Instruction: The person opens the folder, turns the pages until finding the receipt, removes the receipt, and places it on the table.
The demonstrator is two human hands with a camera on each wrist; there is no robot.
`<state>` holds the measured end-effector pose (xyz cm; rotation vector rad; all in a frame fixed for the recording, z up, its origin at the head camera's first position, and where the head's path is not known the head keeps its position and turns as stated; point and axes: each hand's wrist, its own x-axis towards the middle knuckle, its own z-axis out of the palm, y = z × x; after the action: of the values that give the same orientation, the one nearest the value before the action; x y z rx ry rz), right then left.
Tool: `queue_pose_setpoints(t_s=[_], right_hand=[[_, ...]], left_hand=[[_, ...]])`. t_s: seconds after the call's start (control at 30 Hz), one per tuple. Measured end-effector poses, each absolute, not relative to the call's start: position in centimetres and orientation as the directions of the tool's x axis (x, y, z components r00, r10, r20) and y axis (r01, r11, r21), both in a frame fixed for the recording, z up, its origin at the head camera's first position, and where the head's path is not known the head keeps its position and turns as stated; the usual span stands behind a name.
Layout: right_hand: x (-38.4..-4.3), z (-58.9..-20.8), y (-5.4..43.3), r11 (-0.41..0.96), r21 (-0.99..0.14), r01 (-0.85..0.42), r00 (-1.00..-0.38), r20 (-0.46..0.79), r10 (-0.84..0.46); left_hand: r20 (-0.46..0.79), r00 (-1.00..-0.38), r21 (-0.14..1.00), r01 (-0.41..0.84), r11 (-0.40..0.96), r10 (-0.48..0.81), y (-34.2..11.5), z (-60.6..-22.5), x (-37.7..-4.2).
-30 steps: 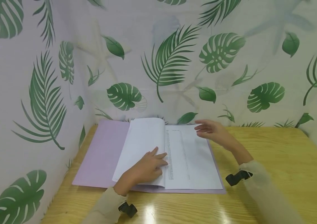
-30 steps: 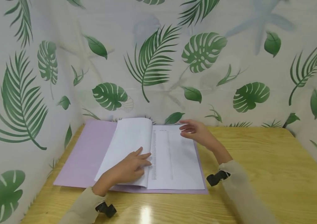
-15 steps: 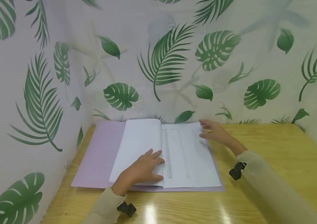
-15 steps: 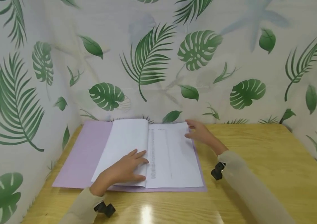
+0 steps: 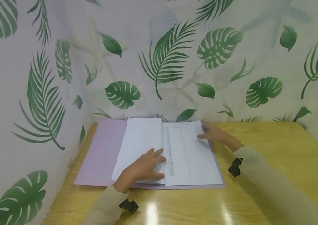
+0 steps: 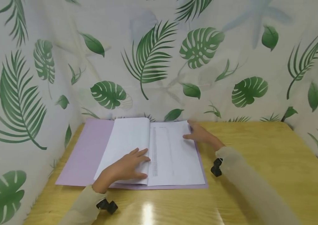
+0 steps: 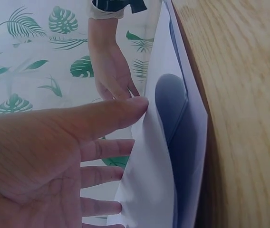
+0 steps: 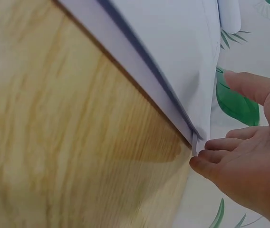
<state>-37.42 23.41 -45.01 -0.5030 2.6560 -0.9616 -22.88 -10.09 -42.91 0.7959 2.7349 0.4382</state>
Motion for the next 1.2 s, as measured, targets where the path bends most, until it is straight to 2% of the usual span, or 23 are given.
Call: queue_pose_setpoints(t_s=[0.1,0.43,0.8,1.03,1.2], right_hand=[[-37.1,-44.9,22.9,0.730,-0.649,-0.214,-0.897,-0.166,-0.411],[-37.1,-44.5,22.4,0.734,-0.644,-0.217,-0.903,-0.154,-0.401],[-36.7,-45.0,23.1,0.572,-0.786,-0.235,-0.942,0.039,-0.333],[-36.0,-44.3,23.6,0.589,-0.772,-0.238,-0.941,0.034,-0.335],[-35.6,-43.9,24.3,0.513,-0.827,-0.229,-0.916,0.005,-0.402]], left_hand=[[-0.169,-0.815,0.332,0.482,0.811,0.554,-10.2,-42.8,-22.8],[-0.169,-0.817,0.332,0.479,0.813,0.551,-10.3,-42.4,-23.0],[-0.177,-0.811,0.353,0.477,0.805,0.558,-10.2,-43.1,-22.8],[-0.184,-0.812,0.323,0.482,0.814,0.554,-10.0,-43.5,-22.6],[-0.160,-0.819,0.338,0.480,0.810,0.551,-9.9,-43.3,-22.7]])
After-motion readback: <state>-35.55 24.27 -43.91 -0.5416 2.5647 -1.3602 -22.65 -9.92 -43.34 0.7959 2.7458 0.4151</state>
